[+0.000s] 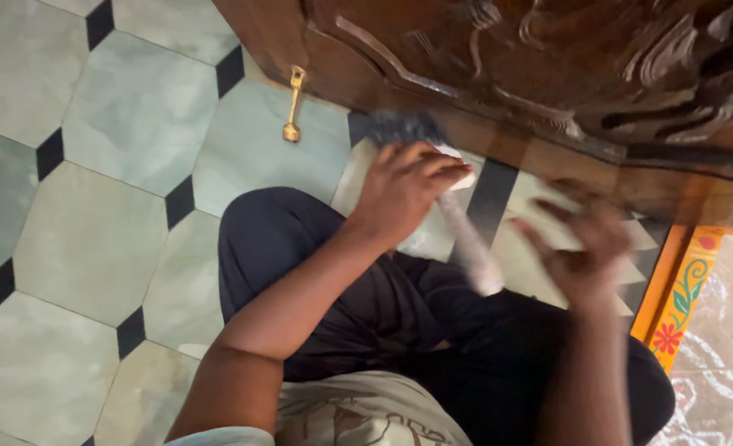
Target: The person brushes the surface of a wooden door using a large brush, moving it across the carvings and the bottom edge.
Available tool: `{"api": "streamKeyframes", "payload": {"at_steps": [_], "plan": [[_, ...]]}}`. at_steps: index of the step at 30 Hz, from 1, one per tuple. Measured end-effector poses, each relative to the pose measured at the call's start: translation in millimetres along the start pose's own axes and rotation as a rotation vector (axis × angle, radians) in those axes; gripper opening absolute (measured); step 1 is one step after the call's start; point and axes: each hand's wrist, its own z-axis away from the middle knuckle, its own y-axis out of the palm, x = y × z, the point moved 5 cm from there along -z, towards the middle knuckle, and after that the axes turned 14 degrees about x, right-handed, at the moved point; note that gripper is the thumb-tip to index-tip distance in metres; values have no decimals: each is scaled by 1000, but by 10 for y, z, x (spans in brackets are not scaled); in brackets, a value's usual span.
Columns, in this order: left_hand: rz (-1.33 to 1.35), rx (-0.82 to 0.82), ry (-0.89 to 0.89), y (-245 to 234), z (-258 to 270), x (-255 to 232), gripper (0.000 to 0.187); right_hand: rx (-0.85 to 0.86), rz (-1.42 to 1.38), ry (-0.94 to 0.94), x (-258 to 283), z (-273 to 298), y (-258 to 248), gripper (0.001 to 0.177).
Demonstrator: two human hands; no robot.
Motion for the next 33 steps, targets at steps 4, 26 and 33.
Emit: {"api": "streamKeyframes", "payload": {"at_steps": [4,26,33], "plan": [[23,-142,-43,-517,122,189,35,-293,50,-29,-1100,225,-334,18],[324,-155,-57,-305,113,470,29,-134,423,541,-2236,776,378,93],[126,-165,45,-19,-4,265,13,-110,287,531,-2060,708,285,100]]}}
